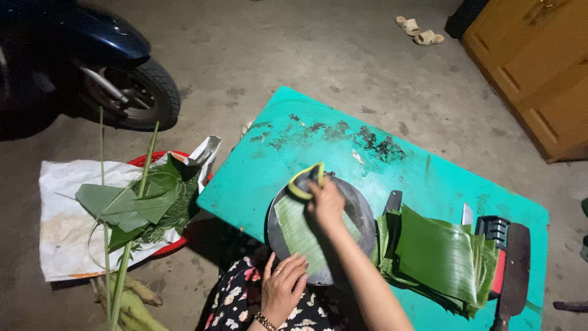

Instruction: The person repeatedly wipes banana leaves with a sponge on a teal table, then stacks the cleaned leaves. The person handles the leaves one at a time and uses a yellow and black sponge to wipe each leaf before stacking them.

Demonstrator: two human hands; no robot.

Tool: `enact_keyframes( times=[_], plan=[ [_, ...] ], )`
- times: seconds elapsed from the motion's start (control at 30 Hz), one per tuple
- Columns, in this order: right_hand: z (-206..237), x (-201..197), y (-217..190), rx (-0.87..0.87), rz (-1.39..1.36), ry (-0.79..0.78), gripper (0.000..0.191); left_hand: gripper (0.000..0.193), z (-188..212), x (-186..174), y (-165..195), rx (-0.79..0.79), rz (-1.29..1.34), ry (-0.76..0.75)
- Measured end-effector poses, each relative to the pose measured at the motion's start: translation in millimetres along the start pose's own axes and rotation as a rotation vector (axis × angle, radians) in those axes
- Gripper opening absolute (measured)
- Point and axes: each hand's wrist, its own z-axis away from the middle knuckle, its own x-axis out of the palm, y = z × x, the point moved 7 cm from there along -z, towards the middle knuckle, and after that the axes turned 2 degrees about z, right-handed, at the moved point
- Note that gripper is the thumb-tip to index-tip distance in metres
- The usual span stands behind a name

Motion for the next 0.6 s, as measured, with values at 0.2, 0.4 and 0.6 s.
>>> enact_keyframes(
  times=[0.2, 0.4, 0.6],
  plan=[
    [-32, 2, 56, 0.081, 0.04, 0.054, 0.047, 0.032, -1, -5, -1, -0.049, 0.084, -0.083],
    [-26, -13, 108, 0.271, -0.418, 0.174, 0.032, 0.025, 0, -10, -16, 0.017, 0.125, -0.178],
    [2, -61, 137, 0.298, -0.731, 0.158, 0.029, 0.024, -20, -27, 0, 0.154, 0.055, -0.05]
  ],
)
